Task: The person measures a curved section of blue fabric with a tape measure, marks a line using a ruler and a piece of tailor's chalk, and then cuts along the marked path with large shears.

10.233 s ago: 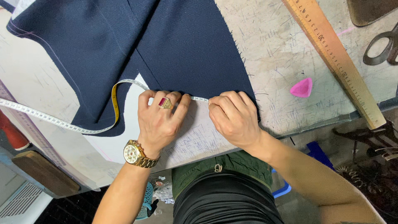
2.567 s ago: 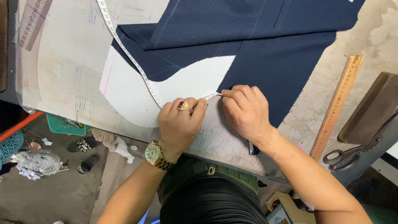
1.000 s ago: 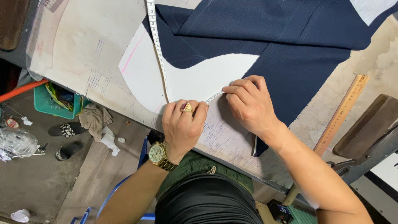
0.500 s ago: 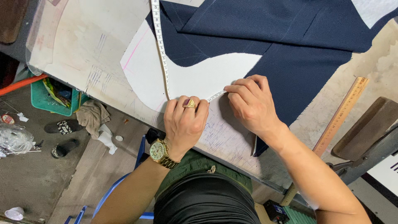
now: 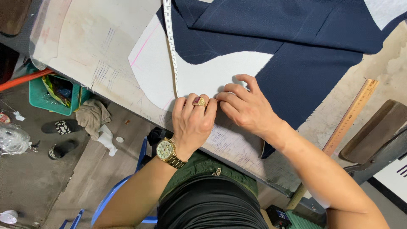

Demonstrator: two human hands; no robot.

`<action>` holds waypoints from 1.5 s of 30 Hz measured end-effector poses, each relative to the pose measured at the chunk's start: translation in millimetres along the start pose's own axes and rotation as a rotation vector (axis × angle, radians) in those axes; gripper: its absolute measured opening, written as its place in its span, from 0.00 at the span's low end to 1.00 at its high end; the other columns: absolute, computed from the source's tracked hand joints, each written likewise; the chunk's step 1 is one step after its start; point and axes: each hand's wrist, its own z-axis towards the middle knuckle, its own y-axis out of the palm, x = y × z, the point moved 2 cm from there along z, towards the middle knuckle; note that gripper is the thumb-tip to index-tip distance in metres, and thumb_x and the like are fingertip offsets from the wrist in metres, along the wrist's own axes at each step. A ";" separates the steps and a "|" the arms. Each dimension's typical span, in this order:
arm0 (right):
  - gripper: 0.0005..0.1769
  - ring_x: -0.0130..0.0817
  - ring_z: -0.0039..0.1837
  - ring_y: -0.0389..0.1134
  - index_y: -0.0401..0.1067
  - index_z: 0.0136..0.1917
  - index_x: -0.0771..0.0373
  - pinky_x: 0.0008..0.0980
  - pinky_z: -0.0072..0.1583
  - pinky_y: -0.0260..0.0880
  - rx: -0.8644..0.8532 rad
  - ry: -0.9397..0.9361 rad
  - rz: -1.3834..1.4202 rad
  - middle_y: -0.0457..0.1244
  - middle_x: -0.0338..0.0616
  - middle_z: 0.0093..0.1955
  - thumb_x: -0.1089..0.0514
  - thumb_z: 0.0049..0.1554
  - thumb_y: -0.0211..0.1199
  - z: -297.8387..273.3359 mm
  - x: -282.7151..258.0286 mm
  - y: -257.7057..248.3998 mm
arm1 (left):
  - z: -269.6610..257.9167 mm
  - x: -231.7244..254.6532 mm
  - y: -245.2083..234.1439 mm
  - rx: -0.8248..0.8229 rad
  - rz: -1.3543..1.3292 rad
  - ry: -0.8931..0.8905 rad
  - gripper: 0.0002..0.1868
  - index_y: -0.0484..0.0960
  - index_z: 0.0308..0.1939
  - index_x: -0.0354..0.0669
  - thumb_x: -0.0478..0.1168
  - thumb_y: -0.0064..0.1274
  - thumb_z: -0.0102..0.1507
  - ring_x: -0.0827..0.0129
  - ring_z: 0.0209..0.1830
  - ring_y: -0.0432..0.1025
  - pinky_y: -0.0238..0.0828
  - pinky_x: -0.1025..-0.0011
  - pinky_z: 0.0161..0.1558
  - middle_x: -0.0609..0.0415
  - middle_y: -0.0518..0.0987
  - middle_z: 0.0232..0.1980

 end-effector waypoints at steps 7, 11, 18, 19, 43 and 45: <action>0.17 0.47 0.49 0.67 0.70 0.36 0.64 0.59 0.60 0.66 -0.035 0.012 -0.004 0.64 0.47 0.41 0.65 0.67 0.51 8.0 -1.7 -5.1 | -23.3 -9.0 -23.4 0.047 0.030 -0.020 0.05 0.81 0.37 0.44 0.37 0.54 0.68 0.63 0.35 0.72 0.70 0.61 0.44 0.55 0.73 0.32; 0.17 0.47 0.49 0.67 0.70 0.36 0.64 0.59 0.60 0.66 -0.048 0.015 -0.005 0.64 0.47 0.40 0.65 0.67 0.51 9.5 -2.3 -4.9 | -33.2 -18.0 -29.9 0.037 0.063 -0.013 0.05 0.81 0.38 0.43 0.37 0.52 0.69 0.62 0.37 0.73 0.71 0.59 0.47 0.54 0.73 0.34; 0.18 0.46 0.50 0.67 0.70 0.36 0.64 0.58 0.61 0.65 -0.057 0.039 0.003 0.64 0.46 0.41 0.64 0.68 0.50 10.0 -4.8 -4.5 | -35.8 -24.8 -26.9 0.045 0.046 0.010 0.09 0.80 0.40 0.42 0.34 0.44 0.70 0.61 0.38 0.72 0.70 0.56 0.50 0.53 0.70 0.35; 0.18 0.46 0.50 0.68 0.70 0.36 0.64 0.59 0.61 0.65 -0.059 0.038 0.004 0.64 0.46 0.41 0.64 0.68 0.49 9.8 -4.5 -4.4 | -35.4 -25.2 -27.0 0.042 0.040 0.015 0.09 0.81 0.40 0.42 0.34 0.44 0.69 0.61 0.38 0.72 0.69 0.56 0.51 0.53 0.71 0.35; 0.15 0.49 0.47 0.66 0.71 0.38 0.66 0.62 0.58 0.67 -0.009 -0.029 0.110 0.62 0.49 0.40 0.66 0.67 0.51 18.1 -30.3 27.8 | -39.9 -28.3 -35.3 0.009 0.036 -0.030 0.03 0.80 0.39 0.42 0.34 0.52 0.68 0.61 0.40 0.72 0.68 0.53 0.54 0.53 0.73 0.36; 0.15 0.48 0.48 0.66 0.71 0.38 0.66 0.62 0.59 0.67 -0.004 -0.032 0.112 0.62 0.49 0.40 0.65 0.67 0.51 20.3 -28.9 26.7 | -46.0 -35.6 -45.0 -0.005 0.065 -0.034 0.04 0.80 0.40 0.42 0.35 0.51 0.69 0.61 0.41 0.72 0.68 0.52 0.55 0.53 0.73 0.37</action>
